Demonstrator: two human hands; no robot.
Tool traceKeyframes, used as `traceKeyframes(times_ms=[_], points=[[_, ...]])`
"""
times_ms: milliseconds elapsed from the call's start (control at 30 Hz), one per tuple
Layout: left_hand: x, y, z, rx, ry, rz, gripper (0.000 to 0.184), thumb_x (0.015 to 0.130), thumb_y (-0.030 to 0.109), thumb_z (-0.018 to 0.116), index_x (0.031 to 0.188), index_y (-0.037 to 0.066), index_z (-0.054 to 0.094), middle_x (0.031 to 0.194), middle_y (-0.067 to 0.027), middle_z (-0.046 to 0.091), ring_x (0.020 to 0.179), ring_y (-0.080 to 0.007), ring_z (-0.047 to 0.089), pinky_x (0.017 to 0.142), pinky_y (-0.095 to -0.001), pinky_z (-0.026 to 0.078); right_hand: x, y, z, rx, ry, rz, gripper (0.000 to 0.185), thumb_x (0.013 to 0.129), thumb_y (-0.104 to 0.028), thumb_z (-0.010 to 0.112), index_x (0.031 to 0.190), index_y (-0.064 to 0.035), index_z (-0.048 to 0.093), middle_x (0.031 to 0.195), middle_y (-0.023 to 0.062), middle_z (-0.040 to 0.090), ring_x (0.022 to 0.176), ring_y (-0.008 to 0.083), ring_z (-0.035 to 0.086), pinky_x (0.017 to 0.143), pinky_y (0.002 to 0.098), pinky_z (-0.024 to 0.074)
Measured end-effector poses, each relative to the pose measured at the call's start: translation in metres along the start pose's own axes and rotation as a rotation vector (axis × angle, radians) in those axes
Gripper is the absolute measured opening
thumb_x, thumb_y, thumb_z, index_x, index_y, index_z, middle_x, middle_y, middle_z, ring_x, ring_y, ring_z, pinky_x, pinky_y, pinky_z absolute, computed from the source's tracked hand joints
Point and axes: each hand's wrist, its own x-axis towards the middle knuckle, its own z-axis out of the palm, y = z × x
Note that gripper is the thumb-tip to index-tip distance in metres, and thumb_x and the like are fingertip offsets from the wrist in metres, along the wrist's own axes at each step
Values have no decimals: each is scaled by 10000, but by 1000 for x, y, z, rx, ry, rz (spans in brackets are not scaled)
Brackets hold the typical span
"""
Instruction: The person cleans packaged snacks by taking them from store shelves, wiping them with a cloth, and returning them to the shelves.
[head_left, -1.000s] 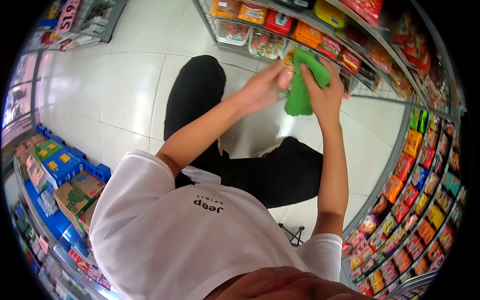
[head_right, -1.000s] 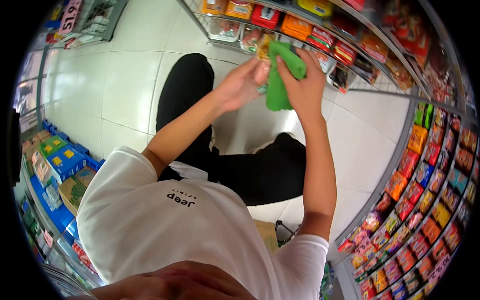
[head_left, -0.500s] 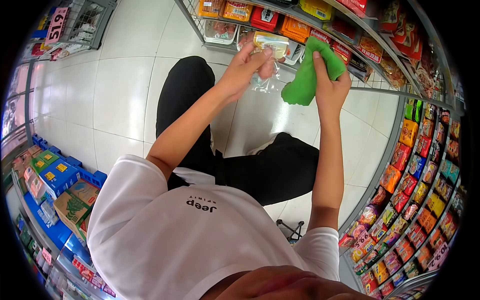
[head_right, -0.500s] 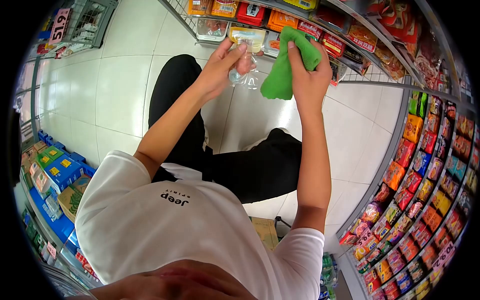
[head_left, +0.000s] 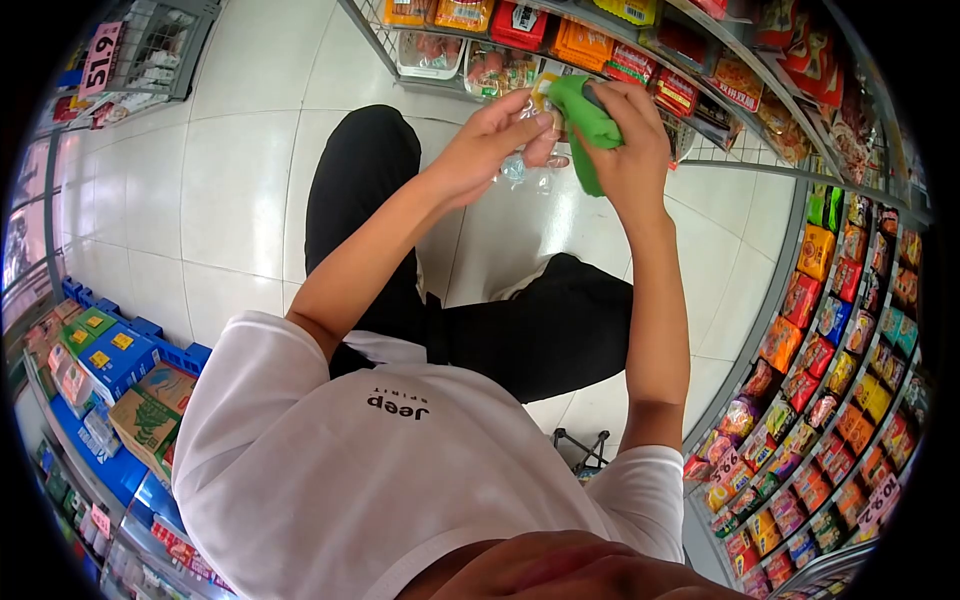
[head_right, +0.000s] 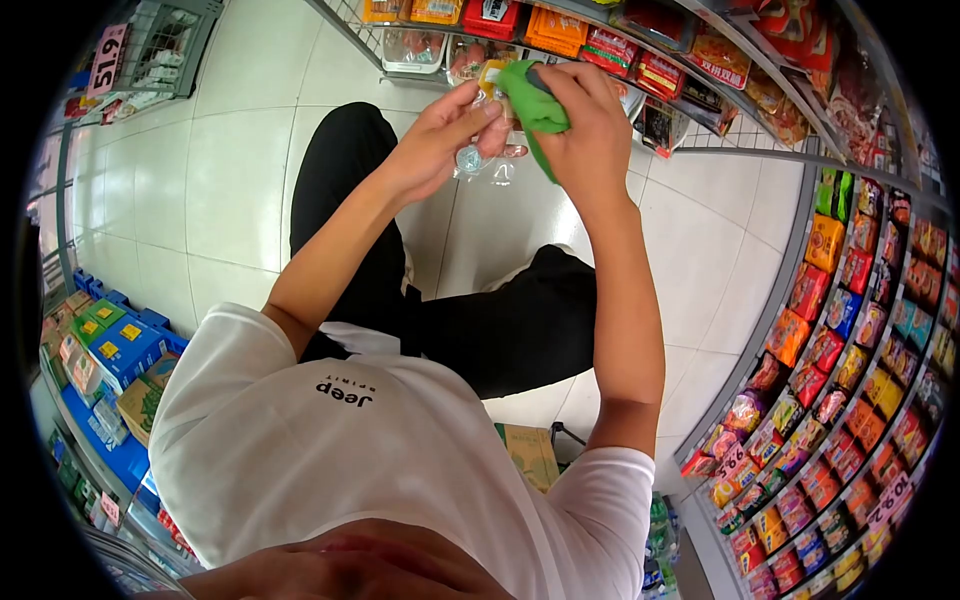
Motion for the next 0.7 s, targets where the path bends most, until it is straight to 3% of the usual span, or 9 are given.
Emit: traceKeyframes(times_ms=[67, 133, 233, 333, 433, 533, 633, 700], points=[[0, 2, 2, 61, 18, -12, 217, 1083, 173, 565, 1249, 35, 579, 968, 4, 605, 854, -85, 568, 899, -314, 563, 3, -2, 2, -45, -19, -139, 417, 715, -49, 798, 1124, -108, 745, 1066, 37, 675, 969, 284, 658, 796, 390, 552], [1, 1, 2, 168, 88, -12, 248, 1080, 170, 566, 1279, 21, 572, 971, 0, 605, 858, -92, 576, 924, -342, 583, 6, -7, 4, -68, -5, -127, 433, 696, -46, 796, 1119, -120, 743, 1069, 28, 673, 985, 274, 653, 794, 387, 554], [3, 5, 1, 52, -28, -59, 297, 1081, 170, 559, 1327, 4, 553, 977, -3, 607, 915, -105, 613, 966, -379, 596, 5, 4, 1, -143, 47, -54, 437, 694, -43, 793, 1118, -132, 737, 1071, 24, 671, 994, 269, 651, 792, 384, 557], [3, 12, 7, 3, -8, -93, 346, 1098, 167, 525, 1408, 20, 484, 843, -13, 553, 779, -115, 565, 993, -414, 572, 3, 1, -3, -122, 8, -58, 433, 699, -43, 793, 1119, -130, 734, 1072, 29, 670, 1007, 266, 657, 800, 378, 563], [7, 5, -4, 33, -45, -62, 380, 1097, 188, 529, 1439, 31, 470, 953, -38, 615, 862, -134, 618, 997, -428, 568, 2, -2, -1, -77, -57, -64, 423, 718, -58, 802, 1134, -101, 738, 1068, 49, 670, 991, 281, 672, 808, 383, 567], [9, 9, 6, -333, 156, -211, 417, 1108, 285, 505, 1479, 97, 471, 1100, -45, 646, 967, -148, 651, 1024, -442, 548, -2, 7, -4, -87, -25, 143, 376, 794, -65, 798, 1158, -15, 719, 1111, 114, 672, 971, 300, 681, 846, 360, 547], [9, 5, -2, -531, 68, -188, 465, 1110, 415, 462, 1511, 179, 468, 1246, -26, 643, 1057, -154, 656, 1024, -426, 526, -1, -1, -6, -9, 22, 167, 369, 812, -87, 809, 1157, 4, 714, 1069, 119, 682, 929, 294, 694, 825, 354, 551], [11, 1, -2, -618, 43, -171, 486, 1107, 476, 425, 1507, 207, 486, 1246, -6, 648, 1035, -149, 658, 1011, -407, 516, 1, -8, 1, 24, 19, 155, 370, 800, -110, 811, 1145, -11, 719, 1057, 115, 682, 912, 301, 695, 806, 364, 557]])
